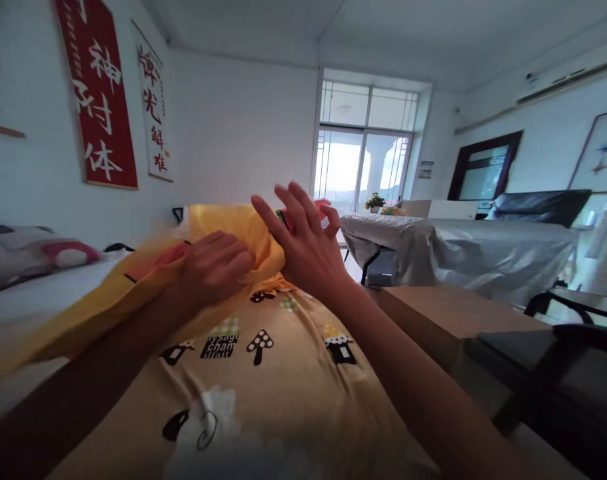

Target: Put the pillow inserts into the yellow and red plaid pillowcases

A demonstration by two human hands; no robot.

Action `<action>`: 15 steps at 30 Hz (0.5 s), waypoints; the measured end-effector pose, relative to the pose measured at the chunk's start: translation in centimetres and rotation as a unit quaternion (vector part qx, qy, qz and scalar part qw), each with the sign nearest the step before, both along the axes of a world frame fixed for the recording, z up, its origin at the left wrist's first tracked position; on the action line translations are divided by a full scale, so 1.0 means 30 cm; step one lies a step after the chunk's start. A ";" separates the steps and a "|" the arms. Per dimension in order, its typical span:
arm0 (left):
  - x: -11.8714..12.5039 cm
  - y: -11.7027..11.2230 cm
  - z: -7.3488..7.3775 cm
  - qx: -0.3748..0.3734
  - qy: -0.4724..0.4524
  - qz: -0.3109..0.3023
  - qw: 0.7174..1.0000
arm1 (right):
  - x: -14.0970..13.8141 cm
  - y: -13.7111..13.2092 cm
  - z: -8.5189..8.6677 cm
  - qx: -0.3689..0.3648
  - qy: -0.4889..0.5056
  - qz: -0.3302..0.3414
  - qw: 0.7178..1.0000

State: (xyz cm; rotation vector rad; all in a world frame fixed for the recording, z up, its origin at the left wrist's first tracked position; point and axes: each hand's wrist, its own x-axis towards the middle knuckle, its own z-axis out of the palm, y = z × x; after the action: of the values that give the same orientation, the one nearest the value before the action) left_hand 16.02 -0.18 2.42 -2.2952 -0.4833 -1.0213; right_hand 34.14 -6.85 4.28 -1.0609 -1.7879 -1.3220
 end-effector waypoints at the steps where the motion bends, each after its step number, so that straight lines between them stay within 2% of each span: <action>1: 0.000 -0.009 -0.023 0.006 0.016 0.011 1.000 | 0.016 0.028 -0.036 -0.073 -0.012 -0.009 0.997; 3: -0.032 -0.036 -0.116 -0.003 0.058 0.054 0.997 | 0.065 0.092 -0.119 -0.237 -0.029 -0.026 0.971; 5: -0.103 -0.075 -0.255 -0.042 0.095 0.108 0.989 | 0.122 0.130 -0.205 -0.350 -0.031 -0.042 0.935; 7: -0.188 -0.118 -0.397 -0.085 0.094 0.143 0.982 | 0.181 0.119 -0.296 -0.394 -0.013 -0.032 0.918; 9: -0.255 -0.149 -0.497 -0.144 0.103 0.143 0.974 | 0.239 0.069 -0.401 -0.390 0.001 -0.003 0.921; 10: -0.273 -0.158 -0.523 -0.169 0.116 0.134 0.970 | 0.263 0.039 -0.459 -0.377 0.000 0.006 0.926; 12: -0.280 -0.164 -0.529 -0.204 0.140 0.116 0.962 | 0.290 -0.010 -0.576 -0.335 -0.023 0.013 0.942; 14: -0.261 -0.165 -0.487 -0.208 0.144 0.101 0.962 | 0.278 -0.023 -0.662 -0.307 -0.064 0.013 0.949; 15: -0.249 -0.164 -0.452 -0.209 0.145 0.092 0.963 | 0.257 -0.013 -0.676 -0.307 -0.080 0.010 0.948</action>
State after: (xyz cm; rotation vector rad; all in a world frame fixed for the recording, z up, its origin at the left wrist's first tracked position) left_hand 8.55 -5.11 -11.13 -2.6475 -0.8331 -0.5120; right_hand 41.86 -7.23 -16.00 -1.2690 -2.4118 -0.8637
